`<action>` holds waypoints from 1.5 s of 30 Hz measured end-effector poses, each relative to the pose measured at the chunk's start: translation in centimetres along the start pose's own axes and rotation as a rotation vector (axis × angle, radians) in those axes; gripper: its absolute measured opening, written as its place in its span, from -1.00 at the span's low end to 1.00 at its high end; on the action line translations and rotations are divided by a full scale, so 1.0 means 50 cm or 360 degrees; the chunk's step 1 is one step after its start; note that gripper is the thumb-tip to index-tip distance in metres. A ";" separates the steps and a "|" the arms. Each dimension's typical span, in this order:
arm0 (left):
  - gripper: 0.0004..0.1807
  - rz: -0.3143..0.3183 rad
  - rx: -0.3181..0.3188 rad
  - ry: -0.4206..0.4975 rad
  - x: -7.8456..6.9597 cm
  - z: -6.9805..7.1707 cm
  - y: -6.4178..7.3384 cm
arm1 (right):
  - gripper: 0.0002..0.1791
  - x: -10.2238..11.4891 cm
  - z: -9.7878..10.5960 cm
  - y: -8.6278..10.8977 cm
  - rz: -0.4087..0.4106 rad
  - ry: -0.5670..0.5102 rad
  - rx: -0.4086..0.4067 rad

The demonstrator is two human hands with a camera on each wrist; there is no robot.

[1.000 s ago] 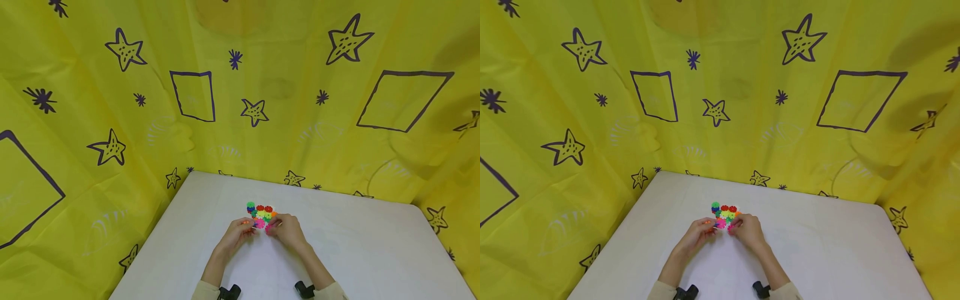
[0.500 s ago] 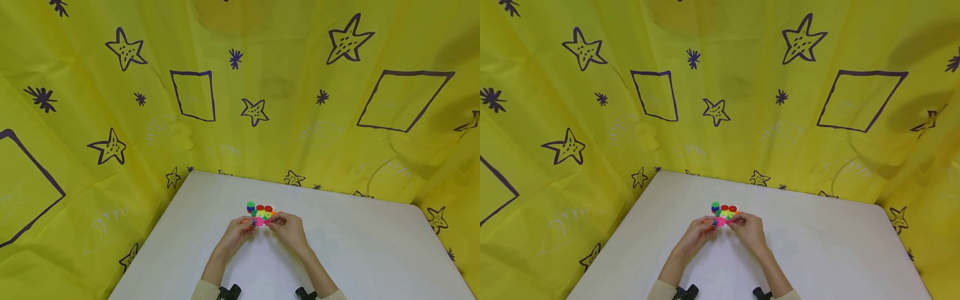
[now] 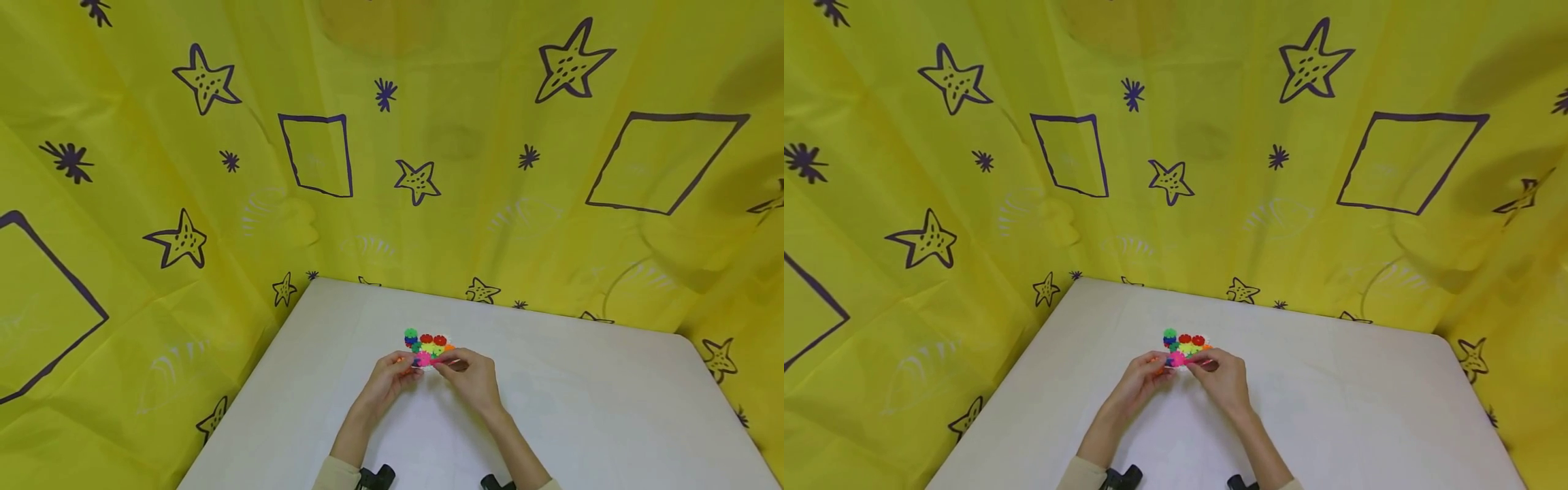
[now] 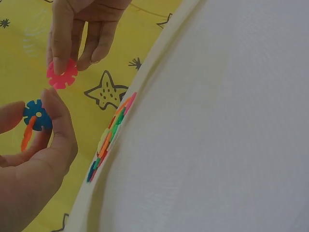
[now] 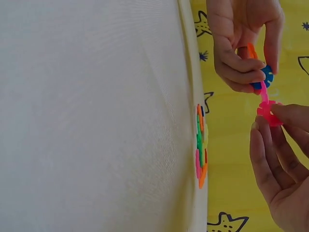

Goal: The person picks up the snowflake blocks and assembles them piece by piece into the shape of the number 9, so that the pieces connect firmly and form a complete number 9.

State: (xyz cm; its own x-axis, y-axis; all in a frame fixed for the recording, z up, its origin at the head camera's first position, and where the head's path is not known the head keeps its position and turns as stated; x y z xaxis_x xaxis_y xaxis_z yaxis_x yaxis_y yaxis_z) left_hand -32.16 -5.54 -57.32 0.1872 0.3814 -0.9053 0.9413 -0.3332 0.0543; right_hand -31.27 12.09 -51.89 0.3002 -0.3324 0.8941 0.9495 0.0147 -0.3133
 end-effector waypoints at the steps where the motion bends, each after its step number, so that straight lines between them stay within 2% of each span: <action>1: -0.80 0.0010 0.0008 -0.0014 0.001 -0.002 0.001 | -0.81 0.002 0.000 0.001 0.0022 -0.0006 -0.0005; 6: -0.73 0.0056 0.0026 -0.0079 0.004 -0.009 0.002 | -0.83 0.014 -0.003 0.004 0.0126 -0.0056 0.0010; 12: -0.82 0.0077 -0.0022 -0.0147 0.007 -0.011 0.005 | -0.84 0.022 -0.013 0.007 0.0215 -0.0074 0.0046; 16: -0.79 0.0093 -0.0054 -0.0207 0.010 -0.010 0.006 | -0.84 0.027 -0.020 0.009 0.0264 -0.0081 0.0058; 26: -0.74 0.0093 -0.0118 -0.0183 0.015 -0.005 0.005 | -0.84 0.037 -0.023 0.013 0.0386 -0.0019 0.0011; 34: -0.73 0.0086 -0.0142 -0.0137 0.018 -0.006 0.009 | -0.84 0.028 -0.029 0.013 0.0325 -0.0035 -0.0001; 40: -0.73 0.0070 -0.0105 -0.0110 0.018 -0.009 0.009 | -0.84 0.023 -0.031 0.014 0.0283 -0.0124 -0.0011; 45: -0.72 0.0078 -0.0067 -0.0082 0.019 -0.016 0.011 | -0.86 0.029 -0.031 0.016 0.0311 -0.0168 0.0005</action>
Point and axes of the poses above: each hand's wrist, its own y-axis away from the middle knuckle, its own z-axis out of the back of the hand, x = y × z, the point moved 9 cm from there along -y, towards the middle knuckle, and after that the axes turned 2 degrees about -y, right-handed, at the moved point
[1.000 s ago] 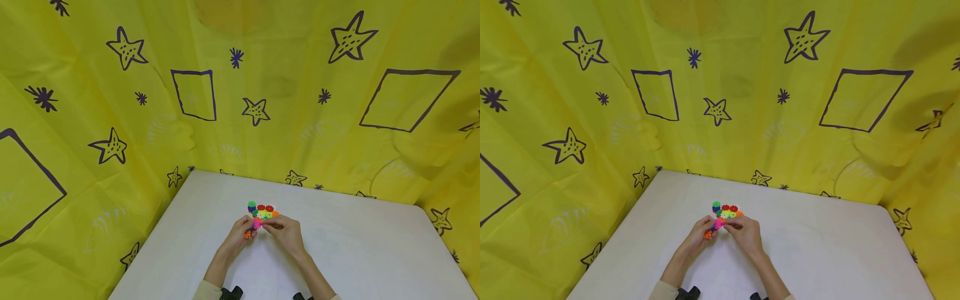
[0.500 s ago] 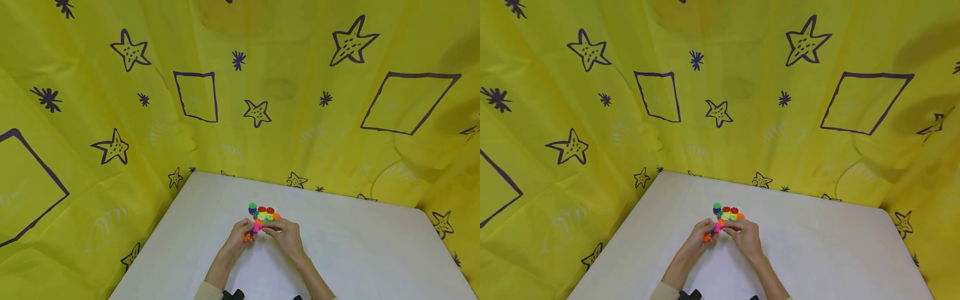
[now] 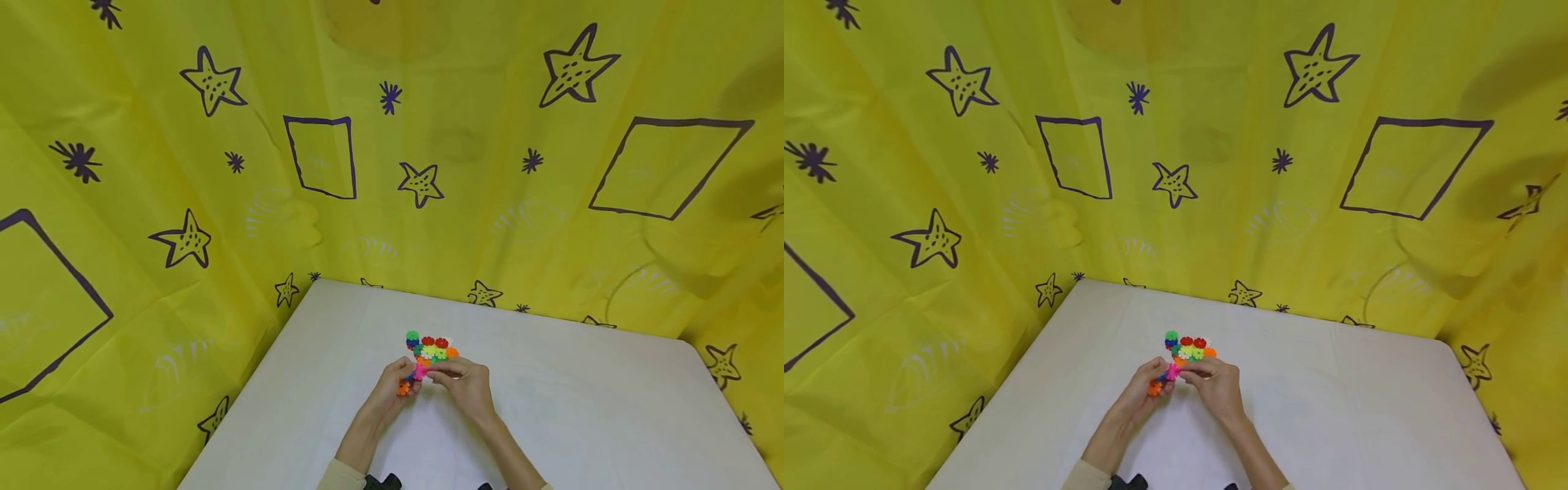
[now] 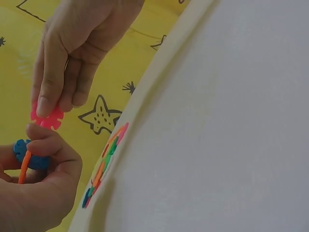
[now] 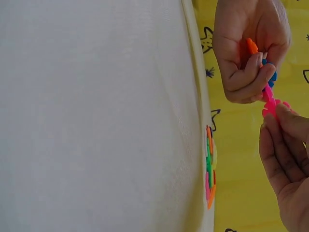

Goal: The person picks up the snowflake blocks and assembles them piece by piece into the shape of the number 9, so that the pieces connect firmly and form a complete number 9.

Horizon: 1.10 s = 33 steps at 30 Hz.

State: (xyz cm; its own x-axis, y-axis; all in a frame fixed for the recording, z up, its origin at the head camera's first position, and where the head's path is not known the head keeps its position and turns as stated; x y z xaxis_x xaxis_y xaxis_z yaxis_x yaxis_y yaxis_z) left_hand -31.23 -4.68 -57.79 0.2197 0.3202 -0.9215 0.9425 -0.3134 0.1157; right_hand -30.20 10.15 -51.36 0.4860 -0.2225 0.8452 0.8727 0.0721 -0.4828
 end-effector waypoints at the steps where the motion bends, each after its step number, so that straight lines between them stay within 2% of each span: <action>1: -0.72 0.0000 0.0002 -0.0001 0.001 -0.001 0.000 | -0.86 0.002 -0.001 0.000 0.0014 -0.0002 0.0006; 7: -0.75 -0.0022 -0.0012 -0.0075 -0.002 0.006 -0.004 | -0.85 0.000 -0.002 -0.003 0.0056 0.0009 0.0050; 10: -0.77 -0.0019 -0.0002 -0.0129 -0.007 0.008 -0.003 | -0.84 -0.007 -0.004 -0.003 0.0014 -0.0007 0.0095; 14: -0.79 -0.0007 -0.0007 -0.0182 -0.010 0.009 -0.002 | -0.75 -0.017 -0.003 -0.007 -0.0113 0.0052 0.0143; 25: -0.85 0.0017 -0.0074 -0.0179 -0.008 0.015 -0.008 | -0.73 -0.069 0.026 -0.041 -0.0429 0.0506 0.0188; 29: -0.76 0.0026 -0.0057 -0.0165 -0.004 0.015 -0.011 | -0.71 -0.090 0.027 -0.054 -0.0447 0.0708 0.0226; 33: -0.65 0.0021 -0.0036 -0.0178 -0.002 0.015 -0.011 | -0.68 -0.103 0.019 -0.067 -0.0400 0.0876 0.0297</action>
Point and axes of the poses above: each hand's wrist, its own y-axis away from the middle knuckle, its own z-axis out of the back of the hand, x = y × z, the point moved 9 cm from there along -y, towards the middle knuckle, and after that the axes turned 2 degrees about -y, right-handed, at the moved point
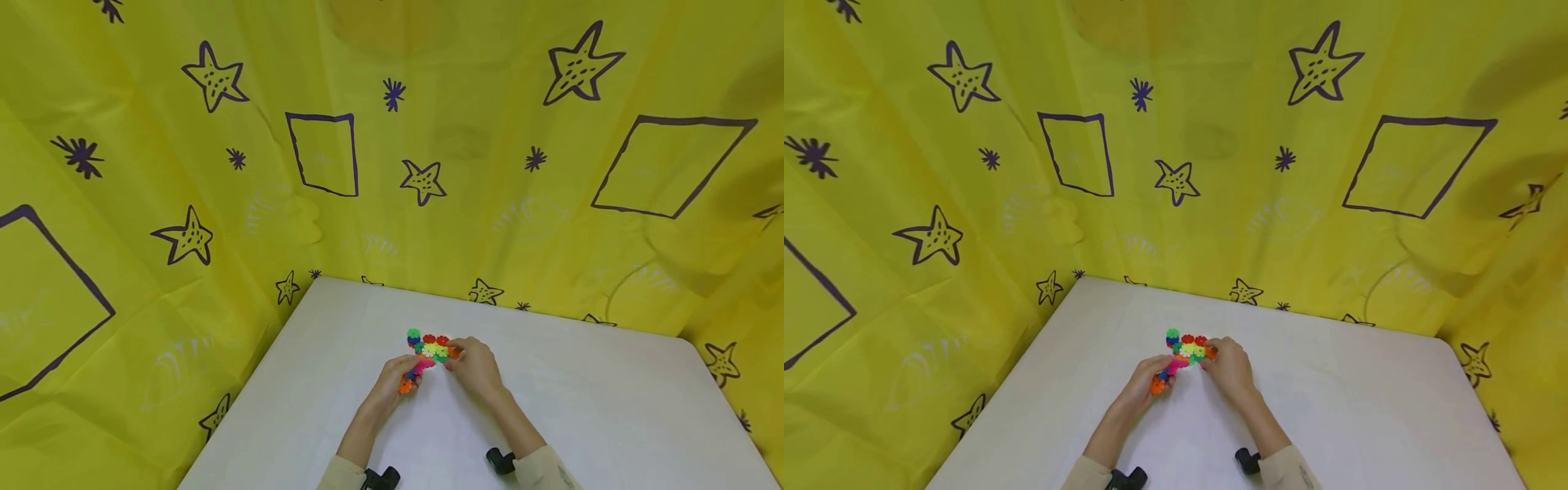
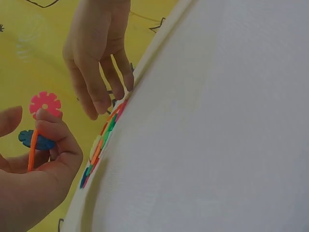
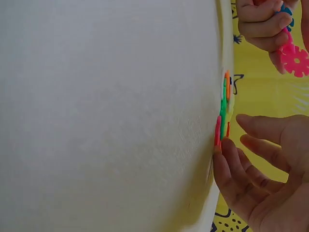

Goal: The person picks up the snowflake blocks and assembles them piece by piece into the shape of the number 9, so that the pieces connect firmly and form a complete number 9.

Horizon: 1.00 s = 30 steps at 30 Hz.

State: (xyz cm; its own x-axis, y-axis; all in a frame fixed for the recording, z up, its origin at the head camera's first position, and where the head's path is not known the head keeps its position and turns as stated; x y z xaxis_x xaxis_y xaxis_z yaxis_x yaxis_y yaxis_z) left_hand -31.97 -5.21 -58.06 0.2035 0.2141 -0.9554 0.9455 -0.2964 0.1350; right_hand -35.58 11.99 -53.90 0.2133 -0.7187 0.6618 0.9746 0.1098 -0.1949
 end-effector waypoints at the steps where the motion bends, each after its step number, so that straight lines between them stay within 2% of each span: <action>1: -0.64 -0.0001 -0.0002 -0.0008 0.001 0.001 0.000 | -0.67 -0.001 -0.004 -0.004 0.0009 0.0031 0.0018; 7: -0.70 0.0009 -0.0037 0.0005 0.007 0.008 -0.002 | -0.63 -0.004 -0.026 -0.019 0.0012 0.0168 0.0125; 11: -0.77 0.0029 -0.0046 0.0038 0.006 0.007 0.000 | -0.67 -0.001 -0.029 -0.024 0.0019 0.0200 0.0110; 17: -0.78 0.0053 -0.0036 0.0067 0.008 0.008 -0.002 | -0.72 0.014 -0.028 -0.031 0.0086 0.0197 0.0057; 23: -0.76 0.0053 -0.0034 0.0077 0.009 0.007 -0.001 | -0.70 0.005 -0.028 -0.035 0.0001 0.0198 0.0063; 30: -0.77 0.0021 -0.0042 0.0117 0.007 0.012 -0.003 | -0.65 0.002 -0.019 -0.037 -0.0030 0.0099 0.0041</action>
Point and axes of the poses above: each hand's wrist, its own y-axis away from the middle knuckle, its own z-axis out of the back of the hand, x = y × z, the point moved 9 cm from there along -y, towards the middle knuckle, and after that the axes turned 2 degrees about -y, right-handed, at the moved point
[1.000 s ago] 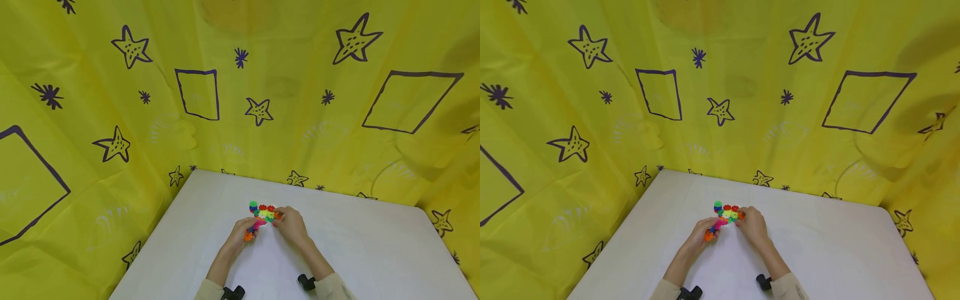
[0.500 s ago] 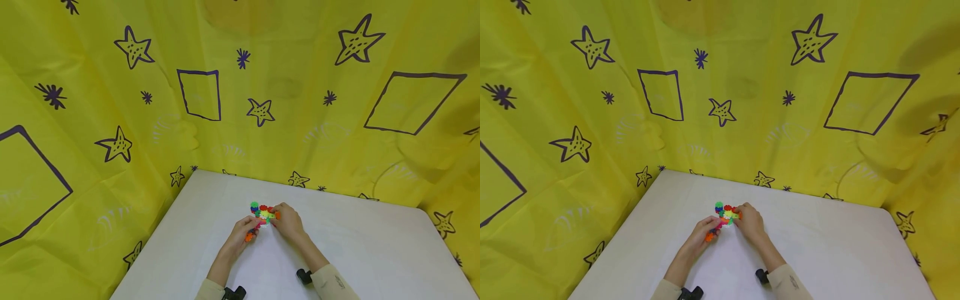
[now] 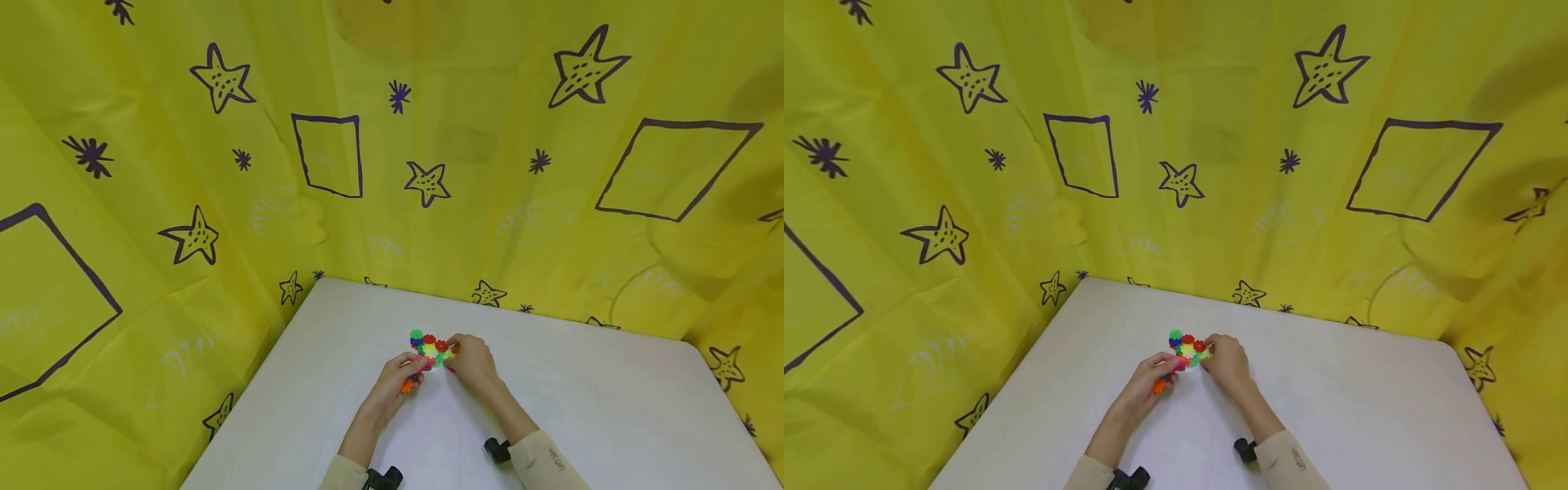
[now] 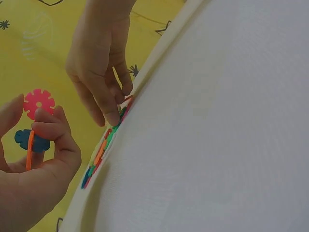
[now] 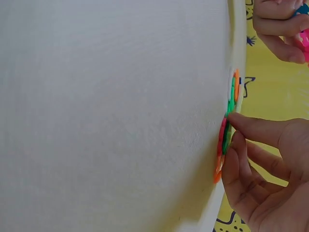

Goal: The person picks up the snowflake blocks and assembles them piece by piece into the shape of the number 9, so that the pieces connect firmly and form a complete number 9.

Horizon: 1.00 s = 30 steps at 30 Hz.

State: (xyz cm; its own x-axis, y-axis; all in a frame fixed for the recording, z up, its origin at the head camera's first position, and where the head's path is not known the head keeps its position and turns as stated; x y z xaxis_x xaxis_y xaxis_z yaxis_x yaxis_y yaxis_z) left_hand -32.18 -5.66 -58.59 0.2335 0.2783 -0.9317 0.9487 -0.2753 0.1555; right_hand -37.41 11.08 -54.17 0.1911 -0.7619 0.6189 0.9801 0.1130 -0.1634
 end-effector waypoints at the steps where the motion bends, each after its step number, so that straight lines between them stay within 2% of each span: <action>1: -0.77 -0.0004 -0.0001 0.0002 0.000 0.000 0.000 | -0.67 -0.002 0.003 0.001 -0.0002 -0.0017 -0.0012; 8: -0.74 -0.0022 0.0001 0.0027 -0.004 -0.002 -0.002 | -0.96 -0.013 0.025 0.010 -0.0044 -0.0252 -0.0075; 13: -0.72 -0.0025 -0.0002 0.0066 -0.005 -0.001 -0.002 | -0.90 -0.015 0.034 0.024 -0.0161 -0.0544 -0.0043; 20: -0.83 -0.0038 -0.0065 0.0014 -0.004 0.005 -0.003 | -0.82 -0.004 0.043 0.048 -0.0254 -0.0984 -0.0025; 24: -0.88 -0.0063 -0.0088 -0.0009 -0.006 0.007 -0.004 | -0.81 0.005 0.046 0.062 -0.0298 -0.1097 -0.0001; 30: -0.85 -0.0066 -0.0049 -0.0040 -0.008 0.002 0.000 | -0.82 0.018 0.047 0.082 -0.0321 -0.1190 0.0038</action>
State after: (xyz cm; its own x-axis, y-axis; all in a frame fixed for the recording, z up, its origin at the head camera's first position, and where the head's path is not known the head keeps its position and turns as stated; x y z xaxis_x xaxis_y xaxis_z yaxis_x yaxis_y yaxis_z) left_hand -32.28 -5.85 -58.24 0.1885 0.2654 -0.9455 0.9636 -0.2357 0.1260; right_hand -33.06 12.37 -52.45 -0.0135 -0.1370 0.9905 0.9991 0.0382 0.0189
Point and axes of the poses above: each hand's wrist, its own y-axis away from the middle knuckle, its own z-axis out of the back of the hand, x = y × z, the point moved 9 cm from there along -y, towards the middle knuckle, and after that the axes turned 2 degrees about -y, right-handed, at the moved point
